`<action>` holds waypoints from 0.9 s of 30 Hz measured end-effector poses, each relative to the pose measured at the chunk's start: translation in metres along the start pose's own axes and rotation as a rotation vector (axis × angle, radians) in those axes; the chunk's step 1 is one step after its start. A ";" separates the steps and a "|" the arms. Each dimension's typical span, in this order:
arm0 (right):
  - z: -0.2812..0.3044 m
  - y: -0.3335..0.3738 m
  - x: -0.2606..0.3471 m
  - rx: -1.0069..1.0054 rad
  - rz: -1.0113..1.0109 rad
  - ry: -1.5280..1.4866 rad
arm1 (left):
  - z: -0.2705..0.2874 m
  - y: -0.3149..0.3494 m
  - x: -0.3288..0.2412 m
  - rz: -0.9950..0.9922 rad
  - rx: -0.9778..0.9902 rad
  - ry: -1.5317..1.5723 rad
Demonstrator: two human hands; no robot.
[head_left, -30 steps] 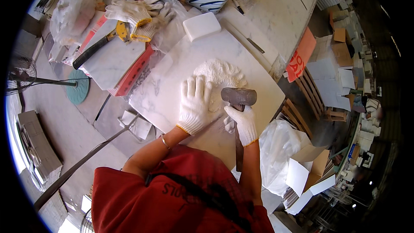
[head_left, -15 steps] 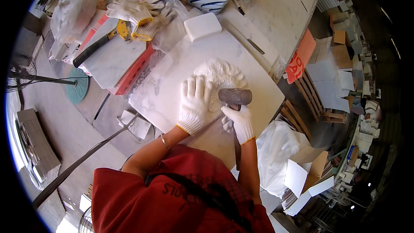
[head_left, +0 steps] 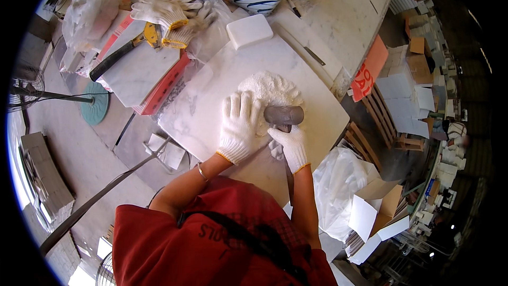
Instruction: The person repeatedly hammers a small lump of clay on a white board using a hammer. The person holds the clay with the left hand and strikes it with the right hand throughout the clip.
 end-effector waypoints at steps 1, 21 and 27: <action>0.003 0.006 0.004 0.013 -0.001 -0.019 | 0.000 -0.001 0.001 -0.003 -0.012 0.016; 0.018 0.044 0.030 -0.095 0.223 0.051 | 0.002 0.000 0.001 -0.010 -0.054 0.071; 0.000 -0.011 -0.011 -0.038 0.097 0.047 | -0.005 -0.002 0.001 -0.042 -0.077 -0.044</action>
Point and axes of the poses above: each hand's wrist, its own y-axis away from the middle knuckle, its own z-axis out of the back of the hand, x = y × z, the point moved 4 cm from there along -y, towards the middle knuckle, and after that the axes turned 10 degrees about y, right-handed, at the moved point
